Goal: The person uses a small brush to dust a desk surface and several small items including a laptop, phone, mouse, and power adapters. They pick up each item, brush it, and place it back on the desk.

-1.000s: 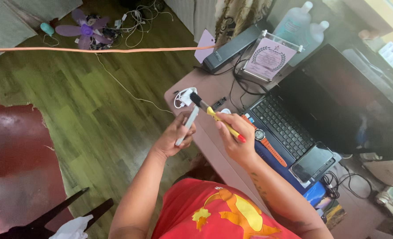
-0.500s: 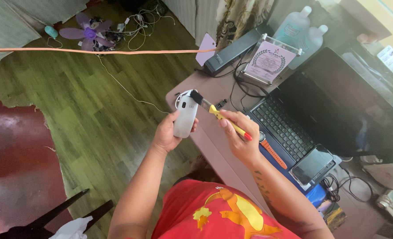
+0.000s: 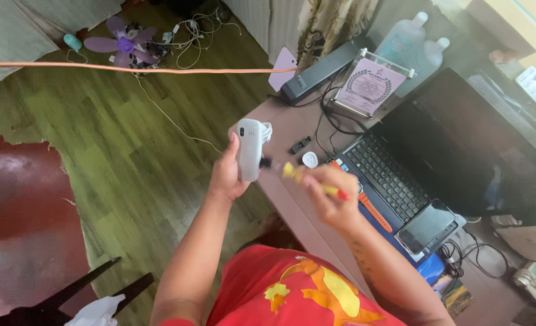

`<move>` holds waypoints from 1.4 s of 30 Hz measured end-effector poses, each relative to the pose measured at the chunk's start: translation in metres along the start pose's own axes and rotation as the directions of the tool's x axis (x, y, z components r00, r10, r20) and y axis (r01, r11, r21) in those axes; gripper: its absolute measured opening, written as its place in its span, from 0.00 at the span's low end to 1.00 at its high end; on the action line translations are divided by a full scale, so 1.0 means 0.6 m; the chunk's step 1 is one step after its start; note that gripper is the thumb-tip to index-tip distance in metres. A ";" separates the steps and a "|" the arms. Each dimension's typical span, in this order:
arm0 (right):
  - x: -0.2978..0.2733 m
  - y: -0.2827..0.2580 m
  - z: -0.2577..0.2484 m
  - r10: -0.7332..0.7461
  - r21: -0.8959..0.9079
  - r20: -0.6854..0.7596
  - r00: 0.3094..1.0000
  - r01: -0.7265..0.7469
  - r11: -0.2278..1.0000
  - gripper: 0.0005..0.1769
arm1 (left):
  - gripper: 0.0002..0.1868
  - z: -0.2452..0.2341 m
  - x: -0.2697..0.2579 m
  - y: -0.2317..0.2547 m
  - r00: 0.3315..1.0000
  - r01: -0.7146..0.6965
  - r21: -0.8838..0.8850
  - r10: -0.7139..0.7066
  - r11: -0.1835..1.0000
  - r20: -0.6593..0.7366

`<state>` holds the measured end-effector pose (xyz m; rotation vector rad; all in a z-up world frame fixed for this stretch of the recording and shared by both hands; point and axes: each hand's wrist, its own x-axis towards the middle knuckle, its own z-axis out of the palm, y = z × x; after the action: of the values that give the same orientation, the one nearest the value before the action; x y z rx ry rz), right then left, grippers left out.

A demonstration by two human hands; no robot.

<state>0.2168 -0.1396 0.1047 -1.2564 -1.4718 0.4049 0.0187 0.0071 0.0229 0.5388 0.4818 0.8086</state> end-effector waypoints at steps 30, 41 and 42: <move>-0.002 -0.022 -0.003 -0.103 -0.165 0.038 0.994 0.108 0.980 0.15 | 0.30 0.025 0.025 -0.028 0.982 0.152 0.049 -0.145 0.987 -0.123; 0.010 0.006 -0.039 -0.093 -0.188 0.025 0.995 0.096 0.977 0.10 | 0.36 0.022 0.028 -0.036 0.985 0.175 0.110 -0.174 0.978 -0.021; 0.010 0.005 -0.039 -0.068 -0.217 0.001 0.998 0.066 0.974 0.10 | 0.36 0.024 0.028 -0.036 0.983 0.184 0.111 -0.182 0.977 -0.027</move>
<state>0.2397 -0.1419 0.1135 -1.3728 -1.5804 0.1984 0.0489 0.0040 0.0175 0.5838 0.5867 0.6125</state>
